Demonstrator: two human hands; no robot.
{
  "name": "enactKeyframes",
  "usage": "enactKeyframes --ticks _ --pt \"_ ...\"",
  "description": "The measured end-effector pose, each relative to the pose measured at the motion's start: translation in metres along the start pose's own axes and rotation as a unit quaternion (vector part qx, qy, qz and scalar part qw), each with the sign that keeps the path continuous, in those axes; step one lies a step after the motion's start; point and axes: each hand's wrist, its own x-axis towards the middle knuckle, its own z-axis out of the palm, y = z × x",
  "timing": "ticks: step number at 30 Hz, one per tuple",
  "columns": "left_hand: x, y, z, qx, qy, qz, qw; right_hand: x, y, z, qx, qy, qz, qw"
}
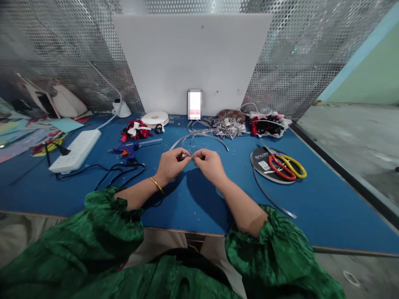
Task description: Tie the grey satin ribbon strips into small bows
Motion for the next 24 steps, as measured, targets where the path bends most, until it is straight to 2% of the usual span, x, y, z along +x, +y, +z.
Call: enactKeyframes --ticks 3,5,7,9,11,14,17,24 --pt "0.000 0.001 -0.002 -0.006 -0.012 0.013 1.000 0.002 0.001 -0.001 0.029 -0.006 0.020 0.999" --pt "0.001 0.001 -0.002 -0.021 -0.026 0.009 0.999 0.002 0.000 -0.002 0.011 -0.004 0.011 1.000" --pt "0.002 0.001 -0.002 -0.064 -0.047 -0.012 0.997 0.001 -0.002 -0.003 -0.037 0.004 -0.023 0.999" --pt "0.003 0.001 0.000 -0.152 -0.071 -0.061 0.984 0.000 -0.004 -0.003 -0.090 0.020 -0.073 0.993" --pt "0.004 0.001 0.001 -0.259 -0.092 -0.120 0.954 -0.001 -0.005 -0.004 -0.114 0.033 -0.108 0.987" --pt "0.006 0.001 0.002 -0.379 -0.124 -0.170 0.901 -0.001 -0.005 -0.004 -0.076 0.038 -0.111 0.990" --pt "0.006 0.001 0.002 -0.437 -0.143 -0.200 0.865 -0.001 -0.005 -0.005 -0.048 0.039 -0.116 0.991" --pt "0.007 0.000 0.001 -0.545 -0.176 -0.280 0.771 -0.003 -0.012 -0.009 -0.091 0.034 -0.175 0.980"
